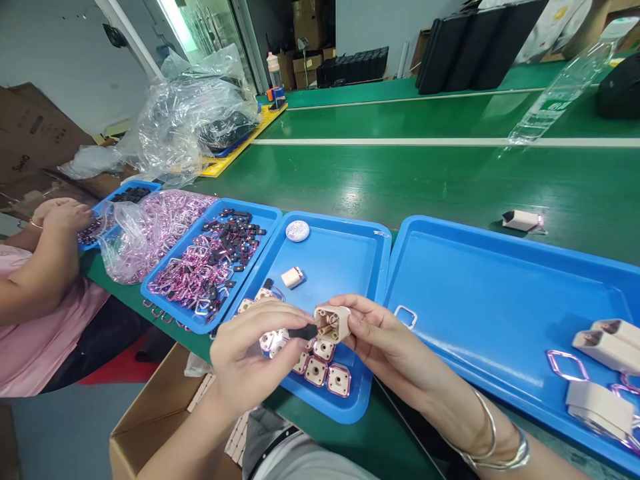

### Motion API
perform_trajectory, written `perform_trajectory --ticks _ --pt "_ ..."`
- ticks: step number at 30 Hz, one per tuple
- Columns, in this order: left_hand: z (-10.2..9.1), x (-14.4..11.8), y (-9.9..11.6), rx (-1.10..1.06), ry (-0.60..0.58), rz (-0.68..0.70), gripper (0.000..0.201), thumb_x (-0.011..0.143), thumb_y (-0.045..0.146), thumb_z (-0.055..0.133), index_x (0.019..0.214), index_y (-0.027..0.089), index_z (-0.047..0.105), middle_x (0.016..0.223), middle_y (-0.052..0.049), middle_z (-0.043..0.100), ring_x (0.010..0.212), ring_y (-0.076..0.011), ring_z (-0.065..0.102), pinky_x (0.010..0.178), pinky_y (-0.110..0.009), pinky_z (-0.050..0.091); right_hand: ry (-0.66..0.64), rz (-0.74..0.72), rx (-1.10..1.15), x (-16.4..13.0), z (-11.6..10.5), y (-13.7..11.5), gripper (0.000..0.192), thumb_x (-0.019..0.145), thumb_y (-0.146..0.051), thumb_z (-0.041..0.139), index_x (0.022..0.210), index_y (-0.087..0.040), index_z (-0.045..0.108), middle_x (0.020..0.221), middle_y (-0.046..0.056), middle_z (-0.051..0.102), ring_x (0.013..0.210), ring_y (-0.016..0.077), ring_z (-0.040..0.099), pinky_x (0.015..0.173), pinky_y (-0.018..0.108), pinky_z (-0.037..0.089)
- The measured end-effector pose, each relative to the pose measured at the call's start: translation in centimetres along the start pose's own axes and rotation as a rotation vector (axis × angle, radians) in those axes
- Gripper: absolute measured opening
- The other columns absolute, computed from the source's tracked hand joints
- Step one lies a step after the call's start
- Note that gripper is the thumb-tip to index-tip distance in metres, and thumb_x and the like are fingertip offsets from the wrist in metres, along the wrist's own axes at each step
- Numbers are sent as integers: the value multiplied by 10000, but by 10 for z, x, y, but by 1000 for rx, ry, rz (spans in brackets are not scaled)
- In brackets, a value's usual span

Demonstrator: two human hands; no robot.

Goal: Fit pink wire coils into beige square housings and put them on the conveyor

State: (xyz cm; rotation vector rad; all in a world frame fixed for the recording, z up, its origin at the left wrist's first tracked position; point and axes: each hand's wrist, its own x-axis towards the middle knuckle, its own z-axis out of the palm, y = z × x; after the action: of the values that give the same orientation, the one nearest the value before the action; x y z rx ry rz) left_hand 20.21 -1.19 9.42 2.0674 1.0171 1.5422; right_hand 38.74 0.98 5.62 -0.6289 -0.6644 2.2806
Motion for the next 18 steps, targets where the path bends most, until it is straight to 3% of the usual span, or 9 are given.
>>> perform_trajectory --ticks 3,10,13,18 --pt "-4 1 -1 59 -53 43 174 782 26 619 917 131 651 856 -72 743 780 -156 705 714 -285 530 28 -8 -13 0 0 1 161 887 -294 641 1019 -224 699 914 18 706 848 122 627 810 223 490" --pt "-14 3 -6 151 -267 135 277 866 19 469 1035 136 656 1004 -84 716 935 -181 660 783 -325 510 74 9 -65 2 1 2 252 922 -328 574 789 -167 714 705 -6 630 607 87 546 599 186 489" --pt "-13 2 -6 176 -258 135 249 882 46 496 1034 151 664 1015 -87 698 934 -176 639 799 -323 512 68 24 -76 1 1 2 204 862 -370 657 856 -180 728 733 0 655 672 102 590 665 197 496" --pt "-10 -2 1 242 -202 102 135 854 98 615 982 111 651 885 -75 711 751 -144 637 665 -274 524 89 39 -37 1 2 3 266 799 -349 737 1040 -243 699 831 5 707 802 131 642 778 233 493"
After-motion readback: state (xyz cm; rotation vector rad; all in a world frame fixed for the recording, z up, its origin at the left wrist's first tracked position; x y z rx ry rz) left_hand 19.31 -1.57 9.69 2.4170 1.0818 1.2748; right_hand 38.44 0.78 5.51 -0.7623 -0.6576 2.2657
